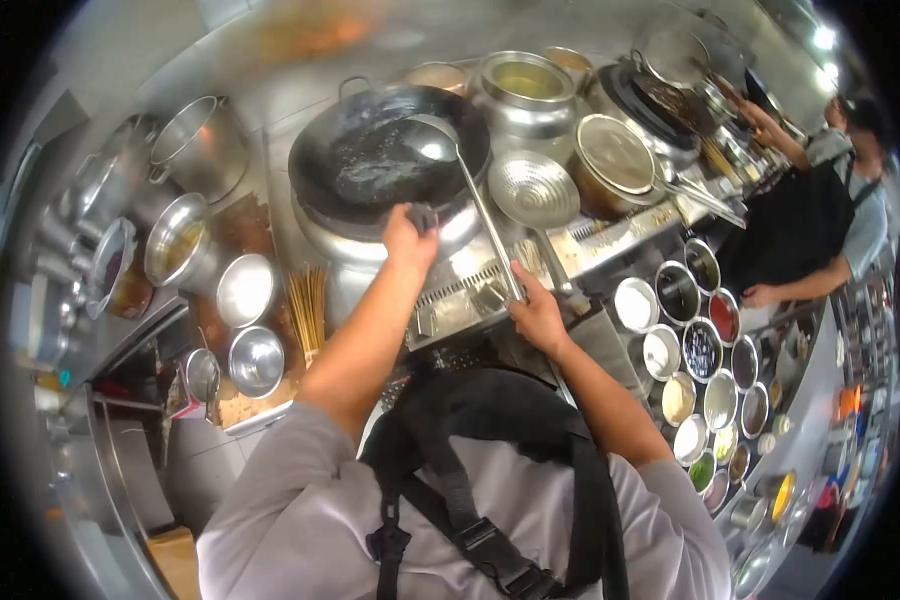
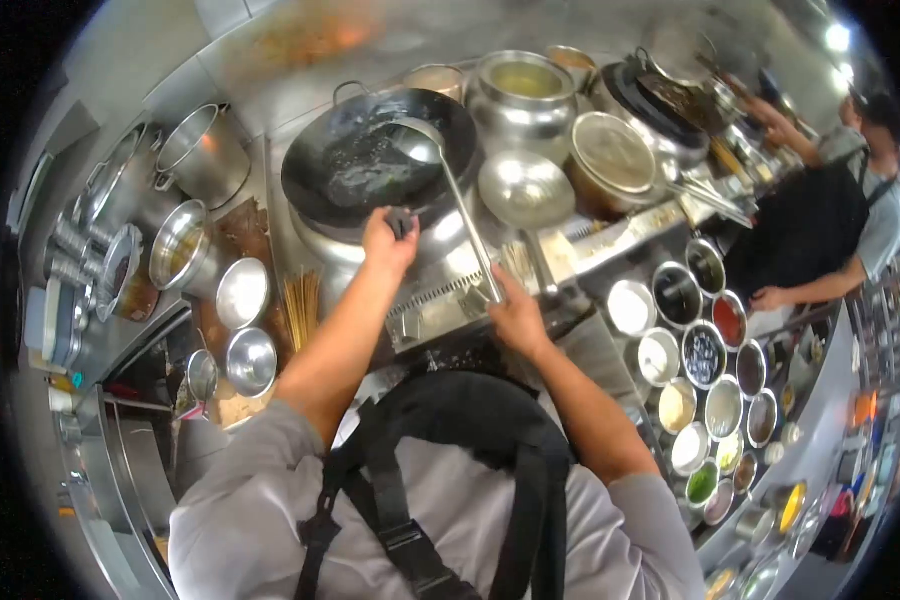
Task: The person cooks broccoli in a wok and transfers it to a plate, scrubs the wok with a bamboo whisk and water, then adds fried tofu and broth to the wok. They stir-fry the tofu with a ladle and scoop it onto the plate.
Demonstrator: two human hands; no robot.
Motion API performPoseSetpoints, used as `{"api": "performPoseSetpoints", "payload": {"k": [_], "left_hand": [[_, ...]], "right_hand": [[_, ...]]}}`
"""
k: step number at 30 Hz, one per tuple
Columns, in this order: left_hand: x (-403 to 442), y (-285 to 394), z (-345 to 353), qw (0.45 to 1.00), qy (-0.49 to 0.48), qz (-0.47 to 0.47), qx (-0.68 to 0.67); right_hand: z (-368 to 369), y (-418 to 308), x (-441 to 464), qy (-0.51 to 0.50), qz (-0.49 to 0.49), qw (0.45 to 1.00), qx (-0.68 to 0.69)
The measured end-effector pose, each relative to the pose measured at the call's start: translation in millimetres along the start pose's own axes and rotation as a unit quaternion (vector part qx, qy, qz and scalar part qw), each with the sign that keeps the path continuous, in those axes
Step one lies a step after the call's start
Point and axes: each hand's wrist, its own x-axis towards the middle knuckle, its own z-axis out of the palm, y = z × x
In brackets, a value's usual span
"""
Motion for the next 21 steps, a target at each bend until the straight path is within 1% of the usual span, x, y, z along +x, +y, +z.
{"api": "performPoseSetpoints", "payload": {"k": [1,3,4,6,7,8,9,10,11,12,13,14,15,16,17,18,19,21], "left_hand": [[-1,-2,-3,1.000,0.007,0.009,0.007],[-10,0,-4,0.999,0.028,0.012,0.012],[-13,1,-5,0.999,0.035,0.009,0.010],[-28,2,-2,0.998,0.050,0.013,0.025],[-41,2,-1,0.997,0.059,0.022,0.040],[-52,3,-5,0.997,0.038,0.030,0.058],[-63,6,-5,0.997,0.039,0.023,0.067],[-74,8,-9,0.996,0.042,0.013,0.077],[-82,9,-17,0.991,0.035,0.016,0.126],[-90,9,-22,0.988,0.050,0.039,0.141],[-98,9,-27,0.984,0.065,0.062,0.155],[-110,9,-29,0.983,0.076,0.079,0.149],[-122,10,-31,0.979,0.098,0.090,0.152],[-134,11,-37,0.976,0.117,0.098,0.155],[-142,11,-51,0.977,0.125,0.100,0.144],[-153,13,-63,0.975,0.135,0.101,0.142],[-164,15,-73,0.974,0.142,0.099,0.143],[-188,21,-93,0.974,0.164,0.108,0.115]], "right_hand": [[-3,42,42,0.030,-0.147,0.984,-0.099],[-12,-13,70,0.044,-0.082,0.992,-0.084],[-18,-23,99,0.062,-0.168,0.980,-0.091],[-39,-78,152,0.062,-0.087,0.986,-0.130],[-48,-90,188,0.054,-0.089,0.982,-0.155],[-59,-101,230,0.046,-0.092,0.979,-0.177],[-69,-80,305,0.130,-0.278,0.915,-0.260],[-71,-55,372,0.209,-0.449,0.806,-0.324],[-72,-74,391,0.159,-0.366,0.846,-0.354],[-73,-93,408,0.106,-0.279,0.875,-0.382],[-72,-93,445,0.095,-0.283,0.876,-0.378],[-72,-85,489,0.000,-0.233,0.853,-0.467],[-69,-78,514,-0.094,-0.178,0.812,-0.548],[-66,-78,517,-0.101,-0.181,0.812,-0.545],[-68,-83,512,-0.078,-0.121,0.907,-0.396],[-73,-90,503,-0.049,-0.055,0.970,-0.232],[-81,-93,484,-0.044,-0.053,0.971,-0.229],[-100,-99,439,0.074,-0.113,0.973,-0.186]]}}
